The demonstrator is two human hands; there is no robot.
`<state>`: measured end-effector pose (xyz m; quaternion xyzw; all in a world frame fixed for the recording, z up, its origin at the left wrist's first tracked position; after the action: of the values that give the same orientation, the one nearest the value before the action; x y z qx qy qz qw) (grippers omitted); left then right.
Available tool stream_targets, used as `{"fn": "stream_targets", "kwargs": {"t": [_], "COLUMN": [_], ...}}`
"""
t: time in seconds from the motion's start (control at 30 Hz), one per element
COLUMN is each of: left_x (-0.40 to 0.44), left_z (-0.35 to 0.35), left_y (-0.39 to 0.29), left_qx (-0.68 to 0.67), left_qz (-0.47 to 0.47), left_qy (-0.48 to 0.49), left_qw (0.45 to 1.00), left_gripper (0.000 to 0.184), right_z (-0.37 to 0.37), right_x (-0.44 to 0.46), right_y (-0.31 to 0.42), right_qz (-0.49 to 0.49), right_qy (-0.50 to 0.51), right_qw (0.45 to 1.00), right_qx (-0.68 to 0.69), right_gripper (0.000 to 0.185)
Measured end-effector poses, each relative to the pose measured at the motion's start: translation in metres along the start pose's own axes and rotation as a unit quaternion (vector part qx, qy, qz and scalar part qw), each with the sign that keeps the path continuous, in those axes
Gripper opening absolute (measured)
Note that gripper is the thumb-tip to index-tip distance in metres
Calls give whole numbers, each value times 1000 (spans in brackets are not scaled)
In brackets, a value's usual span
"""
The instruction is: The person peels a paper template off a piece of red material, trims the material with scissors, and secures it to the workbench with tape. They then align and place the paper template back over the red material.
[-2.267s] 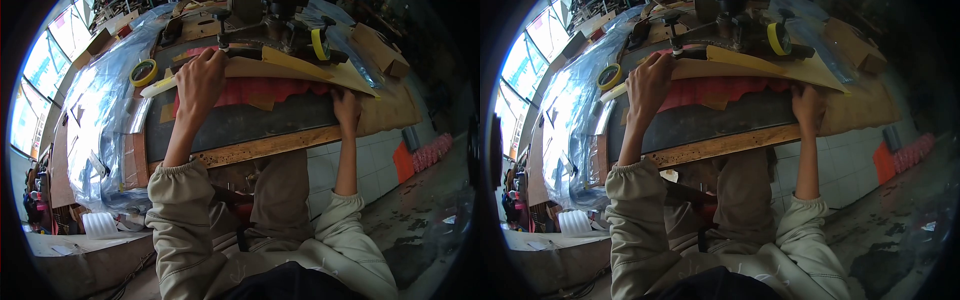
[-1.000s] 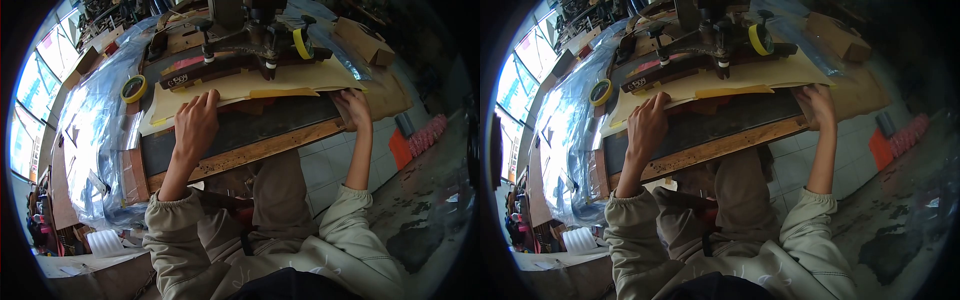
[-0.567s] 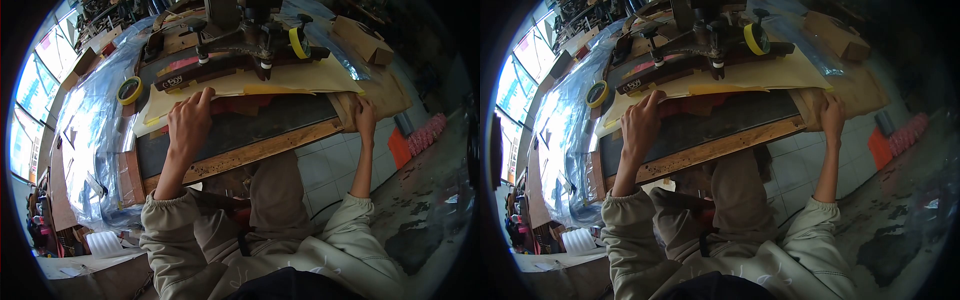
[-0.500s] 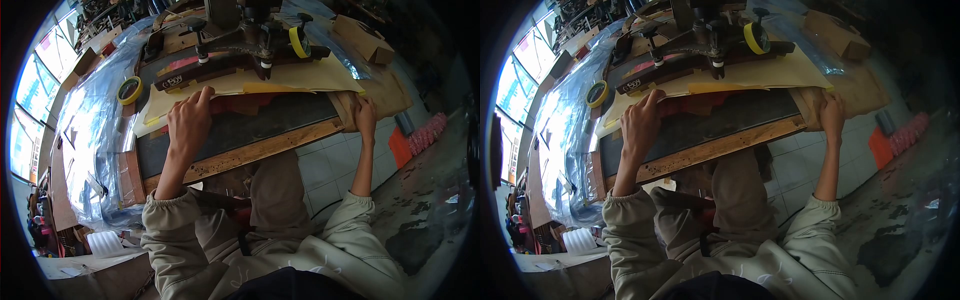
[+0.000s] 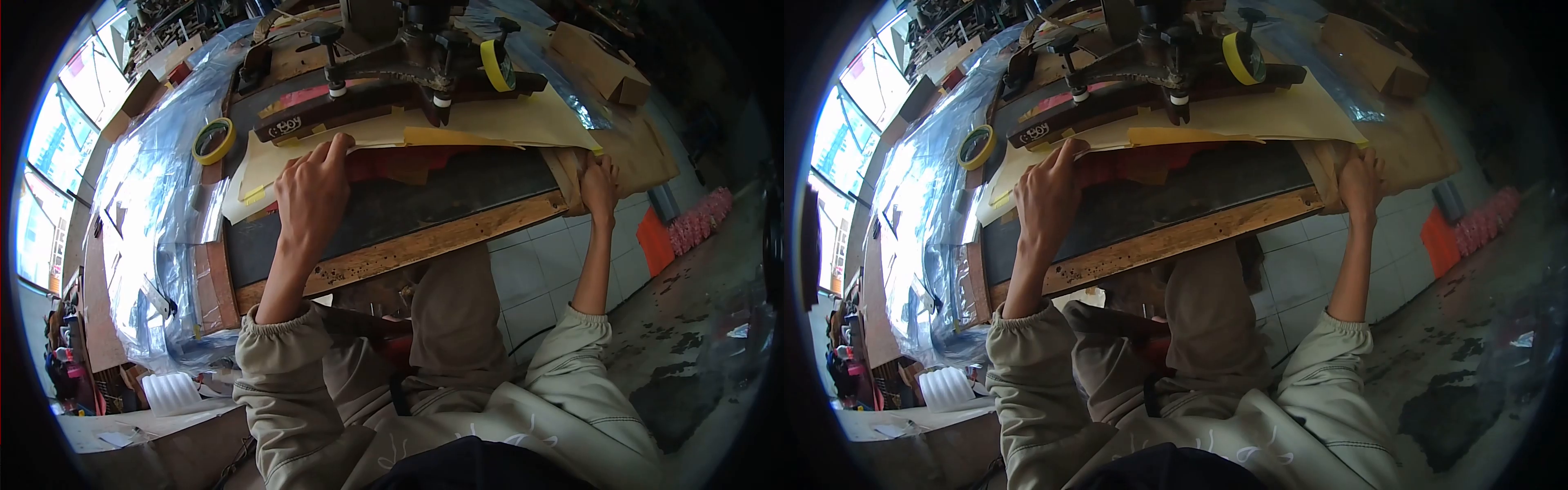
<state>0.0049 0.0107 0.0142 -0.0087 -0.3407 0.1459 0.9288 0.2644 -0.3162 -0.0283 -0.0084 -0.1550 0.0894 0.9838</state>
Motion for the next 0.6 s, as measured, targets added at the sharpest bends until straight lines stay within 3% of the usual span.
{"fn": "stream_targets", "kwargs": {"t": [0.13, 0.23, 0.43, 0.53, 0.6], "left_x": [0, -1, -5, -8, -8], "left_z": [0, 1, 1, 2, 4], "left_y": [0, 0, 1, 0, -1], "left_qx": [-1, -8, -3, -1, 1], "left_qz": [-4, 2, -22, -26, -25], "left_qy": [-9, -9, -23, -12, -1], "left_qw": [1000, 1000, 999, 1000, 1000], "left_gripper": [33, 33, 20, 20, 21], "right_z": [-3, -21, -16, -17, -11], "right_x": [-1, 4, 20, 42, 36], "right_y": [0, -10, -20, -30, -28], "right_qz": [1, 21, 32, 43, 96], "right_qy": [-15, -102, -38, 23, -4], "right_qw": [1000, 993, 999, 994, 975], "right_qx": [17, 56, 16, 98, 200], "right_gripper": [35, 36, 46, 41, 36]}}
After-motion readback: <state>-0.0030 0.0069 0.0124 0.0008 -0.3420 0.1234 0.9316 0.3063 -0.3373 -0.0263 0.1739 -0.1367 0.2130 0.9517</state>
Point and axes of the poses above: each hand's wrist, its own x-axis towards the middle knuckle, its own z-axis out of the back of the hand, y = z × x, the point moved 1 cm from there along x, towards the middle knuckle
